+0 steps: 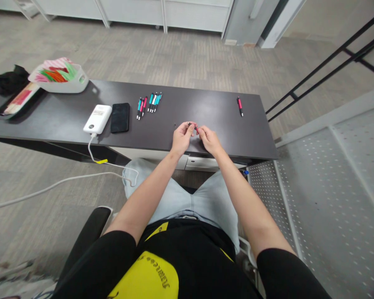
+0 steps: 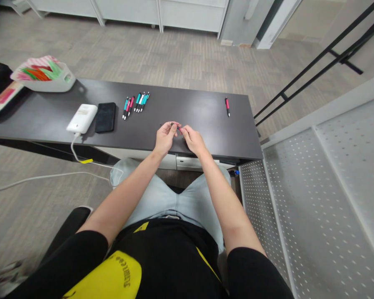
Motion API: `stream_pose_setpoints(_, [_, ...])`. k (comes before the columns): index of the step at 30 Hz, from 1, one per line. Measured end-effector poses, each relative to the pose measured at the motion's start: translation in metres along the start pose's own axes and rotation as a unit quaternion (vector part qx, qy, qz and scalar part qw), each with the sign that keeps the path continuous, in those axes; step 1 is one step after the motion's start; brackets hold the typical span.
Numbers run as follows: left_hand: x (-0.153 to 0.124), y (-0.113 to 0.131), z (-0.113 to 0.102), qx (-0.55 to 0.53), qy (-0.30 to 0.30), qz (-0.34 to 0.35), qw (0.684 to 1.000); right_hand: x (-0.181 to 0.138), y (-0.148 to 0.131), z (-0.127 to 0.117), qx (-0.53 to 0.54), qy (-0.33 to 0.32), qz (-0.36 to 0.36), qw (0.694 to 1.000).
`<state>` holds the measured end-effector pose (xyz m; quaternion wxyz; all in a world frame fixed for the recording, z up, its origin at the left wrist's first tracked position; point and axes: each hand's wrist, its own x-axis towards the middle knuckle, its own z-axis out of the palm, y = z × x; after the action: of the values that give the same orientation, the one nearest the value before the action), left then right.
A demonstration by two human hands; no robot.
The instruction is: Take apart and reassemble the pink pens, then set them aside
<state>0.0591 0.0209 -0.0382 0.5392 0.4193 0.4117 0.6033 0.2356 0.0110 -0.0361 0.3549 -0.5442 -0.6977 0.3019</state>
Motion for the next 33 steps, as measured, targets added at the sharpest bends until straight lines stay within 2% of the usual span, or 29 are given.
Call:
stream_pose_setpoints(8, [0.004, -0.008, 0.001, -0.004, 0.021, 0.005, 1.0, -0.004, 0.005, 0.007, -0.068, 0.027, -0.019, 0.997])
stream_pose_setpoints(17, [0.004, -0.002, -0.005, -0.021, 0.009, -0.02, 1.0, -0.003, 0.007, 0.005, -0.054, 0.019, -0.043, 0.997])
stream_pose_setpoints(21, [0.004, -0.001, -0.004, -0.007, 0.014, -0.02, 1.0, -0.002, 0.009, 0.005, -0.045, 0.023, -0.081, 0.995])
stream_pose_setpoints(33, [0.005, -0.008, -0.008, -0.006, -0.003, 0.01, 1.0, -0.002, 0.006, 0.005, -0.038, 0.03, -0.063, 0.997])
